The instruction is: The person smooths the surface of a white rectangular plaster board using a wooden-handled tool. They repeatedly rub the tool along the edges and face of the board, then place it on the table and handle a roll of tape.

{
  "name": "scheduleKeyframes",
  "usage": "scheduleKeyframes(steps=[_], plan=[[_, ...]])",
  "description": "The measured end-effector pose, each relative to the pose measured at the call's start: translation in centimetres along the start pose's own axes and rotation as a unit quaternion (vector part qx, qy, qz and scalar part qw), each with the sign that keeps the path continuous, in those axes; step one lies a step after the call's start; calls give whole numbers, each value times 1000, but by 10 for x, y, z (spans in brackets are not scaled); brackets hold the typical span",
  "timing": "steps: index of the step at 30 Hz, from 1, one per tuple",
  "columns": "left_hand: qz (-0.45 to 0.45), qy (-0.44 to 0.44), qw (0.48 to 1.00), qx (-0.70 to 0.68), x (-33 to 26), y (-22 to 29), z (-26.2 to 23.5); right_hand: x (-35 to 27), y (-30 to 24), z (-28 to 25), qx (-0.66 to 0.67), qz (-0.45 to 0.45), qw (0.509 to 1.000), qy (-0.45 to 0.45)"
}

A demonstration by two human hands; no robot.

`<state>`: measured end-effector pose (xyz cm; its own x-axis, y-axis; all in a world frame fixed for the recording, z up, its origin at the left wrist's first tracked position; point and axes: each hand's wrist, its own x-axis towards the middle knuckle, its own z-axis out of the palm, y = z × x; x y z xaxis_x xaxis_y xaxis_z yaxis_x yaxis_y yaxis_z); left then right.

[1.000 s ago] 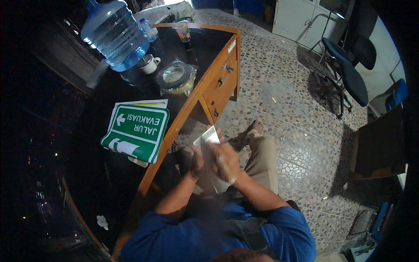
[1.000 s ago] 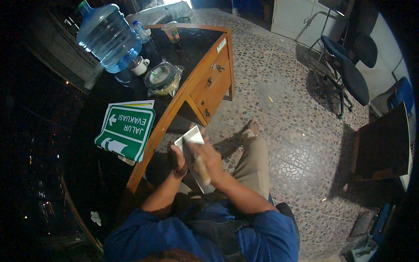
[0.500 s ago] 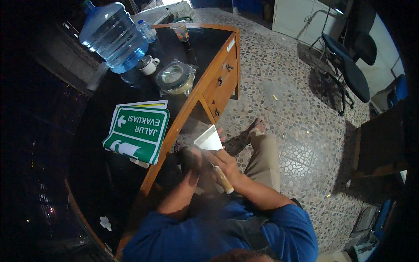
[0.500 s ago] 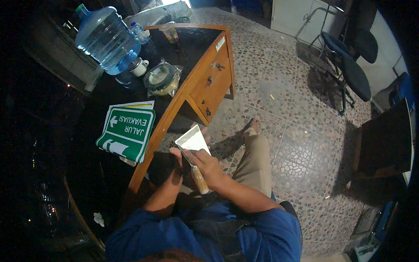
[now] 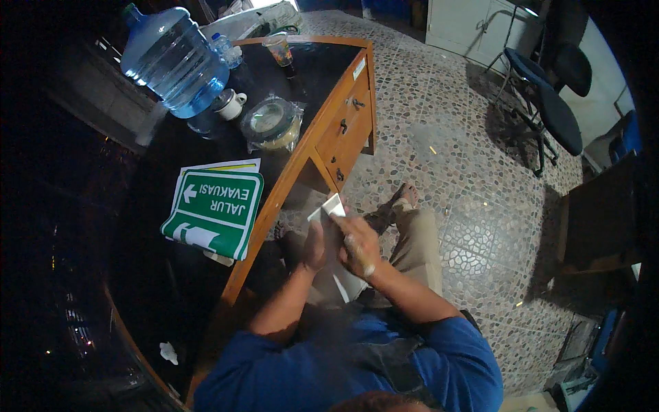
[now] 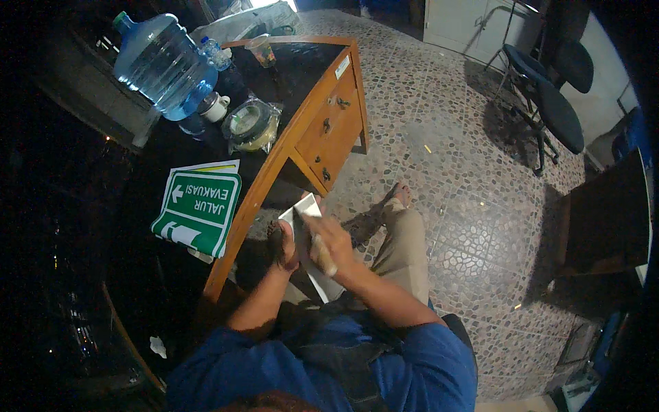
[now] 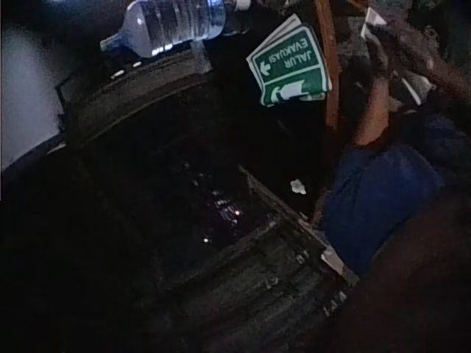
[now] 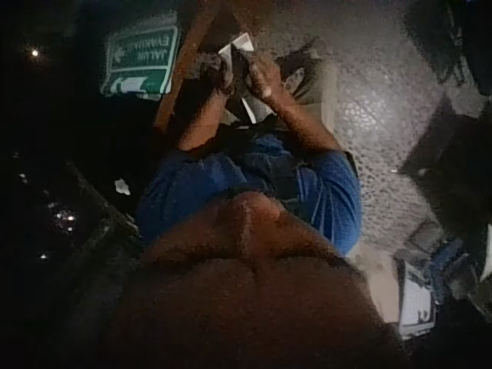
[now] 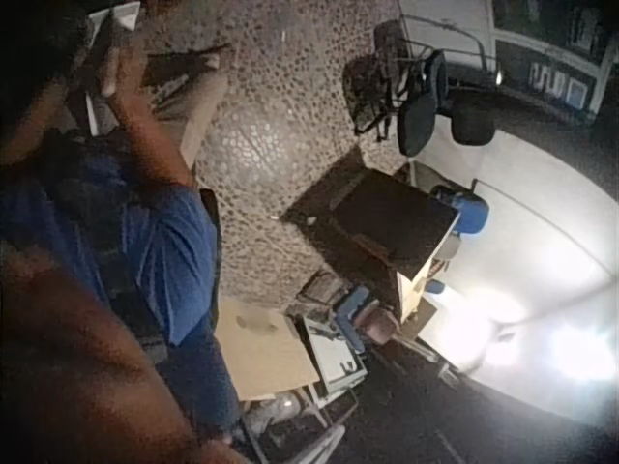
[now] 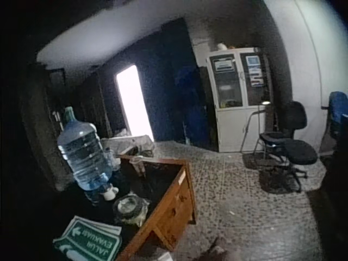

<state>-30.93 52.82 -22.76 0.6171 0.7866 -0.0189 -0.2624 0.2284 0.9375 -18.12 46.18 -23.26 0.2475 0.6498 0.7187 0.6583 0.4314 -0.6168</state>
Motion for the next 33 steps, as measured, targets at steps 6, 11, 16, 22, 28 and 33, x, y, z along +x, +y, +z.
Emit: scheduleKeyframes(steps=[6, 11, 16, 22, 28, 33], plan=[[-25, 89, 993, 70, -1, 32, 23, 18, 25, 0, -29, 136, 990, 6], [6, 49, 993, -105, 19, 12, 3, -4, 39, -4, 1, 160, 984, 79], [-19, 16, 974, -225, 34, 14, -13, -19, 34, -16, 95, 538, 834, 72], [-7, 73, 982, -175, 51, -1, -16, -43, 32, 3, -23, 491, 870, 30], [3, 178, 984, 15, 63, -13, -12, -36, 56, -43, -75, 351, 933, -10], [-100, 263, 956, 89, 74, -47, -28, -3, 31, -87, -208, 316, 920, -107]])
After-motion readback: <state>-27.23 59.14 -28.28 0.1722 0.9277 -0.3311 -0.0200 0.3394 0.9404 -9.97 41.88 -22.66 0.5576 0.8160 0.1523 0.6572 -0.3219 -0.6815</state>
